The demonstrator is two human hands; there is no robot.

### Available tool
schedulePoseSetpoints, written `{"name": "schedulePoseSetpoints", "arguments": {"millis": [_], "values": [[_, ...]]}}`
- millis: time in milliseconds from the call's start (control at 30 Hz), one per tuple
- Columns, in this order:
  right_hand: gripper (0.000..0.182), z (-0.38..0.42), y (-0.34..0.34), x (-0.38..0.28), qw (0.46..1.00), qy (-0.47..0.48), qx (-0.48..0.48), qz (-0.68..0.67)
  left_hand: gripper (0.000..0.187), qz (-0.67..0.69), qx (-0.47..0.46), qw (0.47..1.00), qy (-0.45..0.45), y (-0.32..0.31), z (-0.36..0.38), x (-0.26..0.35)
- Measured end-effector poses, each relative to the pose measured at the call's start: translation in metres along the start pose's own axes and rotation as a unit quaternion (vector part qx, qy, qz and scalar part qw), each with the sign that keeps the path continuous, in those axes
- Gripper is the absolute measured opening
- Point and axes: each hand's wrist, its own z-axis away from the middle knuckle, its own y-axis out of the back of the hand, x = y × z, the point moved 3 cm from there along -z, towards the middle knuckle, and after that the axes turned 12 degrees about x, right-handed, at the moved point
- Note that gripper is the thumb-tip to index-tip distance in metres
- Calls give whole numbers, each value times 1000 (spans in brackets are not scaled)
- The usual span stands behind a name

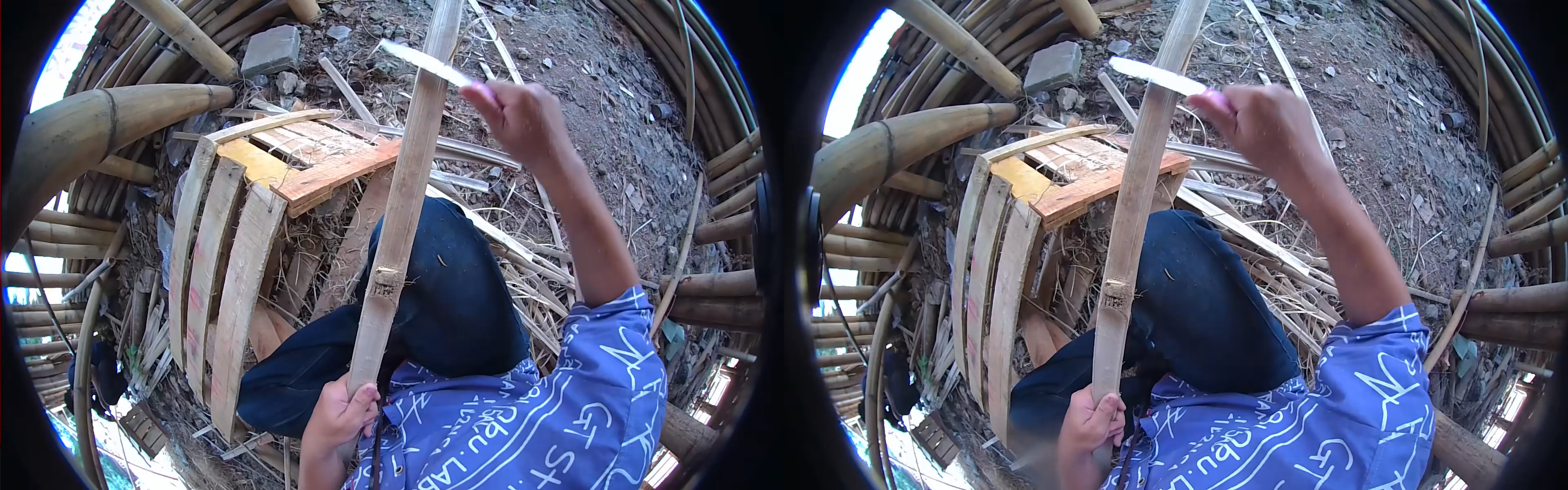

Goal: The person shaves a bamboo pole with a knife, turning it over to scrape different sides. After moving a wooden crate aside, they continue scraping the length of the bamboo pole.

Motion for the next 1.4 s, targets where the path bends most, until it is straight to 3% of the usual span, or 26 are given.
{"name": "schedulePoseSetpoints", "arguments": {"millis": [67,267,333,367,400,433,500,533,600,733,800,933,1000,1033,1100,1400], "values": [[61,-12,-2,13,997,60,18,34,25,-27,-8,999,-36,1,0,-1],[60,-20,-19,23,994,89,34,58,26,-5,8,999,-43,-1,-8,3],[56,-18,-26,28,982,134,91,98,27,-6,7,999,-33,3,-4,4],[56,-25,-30,62,990,-31,63,126,27,-7,4,1000,-22,5,-3,3],[60,-38,-15,97,958,-182,-73,208,27,-10,3,1000,-19,11,5,-3],[67,-33,-11,144,959,-198,-46,199,27,-20,-5,1000,-5,22,14,-12],[63,-29,8,178,960,-42,175,212,27,19,-2,1000,21,21,18,-9],[63,-24,7,159,964,-36,163,206,27,30,5,999,30,19,18,-10],[64,-9,18,128,978,-163,102,77,26,28,15,999,-1,16,4,-5],[66,10,17,44,984,-125,109,-72,25,-14,-9,1000,5,13,4,-1],[64,15,22,14,985,-108,59,-123,25,-21,-7,1000,5,16,7,0],[58,20,30,-29,989,-96,-25,-112,25,-71,29,996,-37,14,9,-4],[59,23,33,-40,999,3,-31,-38,26,-135,69,984,-91,11,11,-3],[59,22,34,-41,998,0,-48,-46,26,-134,67,984,-92,10,11,-3],[59,21,35,-40,999,17,-31,-41,26,-218,84,965,-123,8,12,0],[61,-14,16,29,999,-7,35,40,25,-281,132,936,-166,0,23,9]]}}
